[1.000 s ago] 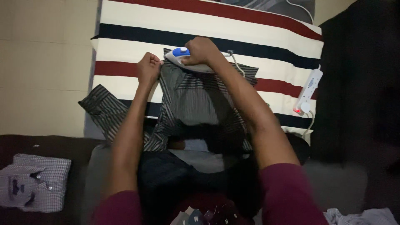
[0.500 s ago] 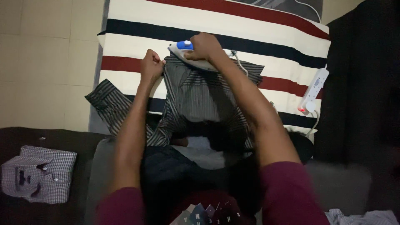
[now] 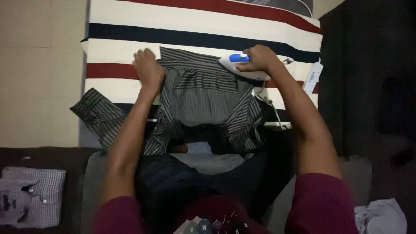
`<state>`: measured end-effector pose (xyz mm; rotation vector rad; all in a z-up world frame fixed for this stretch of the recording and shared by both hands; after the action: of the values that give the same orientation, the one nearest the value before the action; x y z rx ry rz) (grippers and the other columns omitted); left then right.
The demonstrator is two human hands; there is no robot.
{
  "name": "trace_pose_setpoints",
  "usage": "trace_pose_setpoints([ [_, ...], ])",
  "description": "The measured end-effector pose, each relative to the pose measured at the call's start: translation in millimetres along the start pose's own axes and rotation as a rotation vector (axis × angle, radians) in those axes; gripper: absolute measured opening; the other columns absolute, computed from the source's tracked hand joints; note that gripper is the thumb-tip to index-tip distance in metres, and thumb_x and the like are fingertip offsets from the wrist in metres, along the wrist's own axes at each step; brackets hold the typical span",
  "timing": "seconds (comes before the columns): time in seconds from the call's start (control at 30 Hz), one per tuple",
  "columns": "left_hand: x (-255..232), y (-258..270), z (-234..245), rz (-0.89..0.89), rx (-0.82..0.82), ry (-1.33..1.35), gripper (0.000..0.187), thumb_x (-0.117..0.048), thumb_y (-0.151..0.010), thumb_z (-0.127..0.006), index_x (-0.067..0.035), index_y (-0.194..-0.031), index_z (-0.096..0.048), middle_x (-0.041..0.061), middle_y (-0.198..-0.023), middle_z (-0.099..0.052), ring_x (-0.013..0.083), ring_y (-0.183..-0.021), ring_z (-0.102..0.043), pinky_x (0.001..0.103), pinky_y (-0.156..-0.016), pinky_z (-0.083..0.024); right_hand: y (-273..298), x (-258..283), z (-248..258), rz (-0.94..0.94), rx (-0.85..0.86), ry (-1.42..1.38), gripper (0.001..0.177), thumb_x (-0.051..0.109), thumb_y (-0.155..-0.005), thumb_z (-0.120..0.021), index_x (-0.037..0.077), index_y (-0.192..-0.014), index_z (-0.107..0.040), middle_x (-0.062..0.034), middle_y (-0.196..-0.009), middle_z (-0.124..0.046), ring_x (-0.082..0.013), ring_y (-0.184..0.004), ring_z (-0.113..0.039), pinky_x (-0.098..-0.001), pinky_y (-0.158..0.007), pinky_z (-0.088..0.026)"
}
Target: Ironing a striped shirt on an ironing board
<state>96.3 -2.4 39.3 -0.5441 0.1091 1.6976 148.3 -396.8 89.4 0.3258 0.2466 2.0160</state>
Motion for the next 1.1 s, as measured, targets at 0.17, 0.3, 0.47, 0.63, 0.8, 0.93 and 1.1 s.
trace_pose_setpoints([
  [0.17, -86, 12, -26, -0.576, 0.214, 0.292, 0.042, -0.023, -0.102, -0.063, 0.003, -0.135, -0.059, 0.027, -0.148, -0.054, 0.0410, -0.145, -0.042, 0.054, -0.120, -0.028, 11, -32, -10, 0.114, -0.051, 0.094, 0.077, 0.073, -0.074, -0.076, 0.004, -0.107, -0.080, -0.0206, -0.078, -0.075, -0.0367, -0.064, -0.071, -0.0475, -0.062, -0.056],
  [0.3, -86, 24, -55, -0.537, 0.366, 0.155, 0.065, -0.039, -0.107, -0.050, 0.000, -0.158, -0.038, 0.020, -0.166, -0.031, 0.0335, -0.155, -0.024, 0.053, -0.125, -0.014, 10, -28, -8, 0.043, 0.013, 0.010, 0.073, 0.072, -0.075, -0.073, 0.006, -0.105, -0.080, -0.0181, -0.076, -0.074, -0.0347, -0.063, -0.072, -0.0462, -0.063, -0.056],
  [0.47, -79, 26, -66, -0.559, 0.289, 0.068, 0.069, -0.041, -0.111, -0.044, 0.001, -0.164, -0.032, 0.018, -0.171, -0.026, 0.0316, -0.159, -0.019, 0.055, -0.127, -0.012, -11, 4, -4, 0.230, -0.124, 0.086, 0.064, 0.067, -0.077, -0.077, 0.007, -0.098, -0.081, -0.0181, -0.077, -0.073, -0.0368, -0.066, -0.070, -0.0470, -0.062, -0.055],
  [0.63, -82, 24, -52, -0.535, 0.272, 0.083, 0.070, -0.040, -0.109, -0.048, 0.004, -0.162, -0.032, 0.021, -0.170, -0.028, 0.0335, -0.159, -0.021, 0.054, -0.128, -0.013, -49, 53, -1, 0.153, -0.117, -0.002, 0.059, 0.062, -0.080, -0.074, 0.006, -0.099, -0.078, -0.0175, -0.072, -0.072, -0.0347, -0.060, -0.071, -0.0473, -0.058, -0.055],
  [0.8, -87, 26, -54, -0.536, 0.300, 0.090, 0.070, -0.037, -0.108, -0.051, 0.003, -0.162, -0.033, 0.022, -0.169, -0.030, 0.0346, -0.159, -0.022, 0.054, -0.128, -0.014, -47, 68, 7, 0.179, -0.209, -0.010, 0.057, 0.059, -0.078, -0.078, 0.004, -0.091, -0.078, -0.0166, -0.072, -0.072, -0.0334, -0.060, -0.069, -0.0463, -0.058, -0.055],
  [0.93, -84, 25, -56, -0.511, 0.299, 0.064, 0.070, -0.036, -0.108, -0.048, 0.002, -0.163, -0.031, 0.021, -0.170, -0.028, 0.0338, -0.159, -0.021, 0.053, -0.127, -0.013, -32, 49, 0, 0.201, -0.106, 0.025, 0.059, 0.062, -0.082, -0.077, 0.003, -0.091, -0.078, -0.0158, -0.069, -0.071, -0.0309, -0.055, -0.066, -0.0459, -0.054, -0.053],
  [1.1, -83, 26, -57, -0.502, 0.322, 0.067, 0.071, -0.038, -0.109, -0.045, 0.002, -0.164, -0.028, 0.020, -0.171, -0.025, 0.0329, -0.160, -0.019, 0.052, -0.129, -0.011, 8, -5, 0, 0.137, -0.030, 0.014, 0.059, 0.059, -0.077, -0.078, 0.005, -0.100, -0.079, -0.0147, -0.071, -0.073, -0.0284, -0.049, -0.065, -0.0437, -0.049, -0.052],
])
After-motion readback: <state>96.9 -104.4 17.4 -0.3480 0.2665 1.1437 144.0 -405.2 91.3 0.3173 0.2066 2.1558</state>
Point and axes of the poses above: each hand's wrist, its own y-axis away from the middle knuckle, its own z-axis out of the back of the hand, x = y × z, the point moved 9 cm from there along -y, towards the middle knuckle
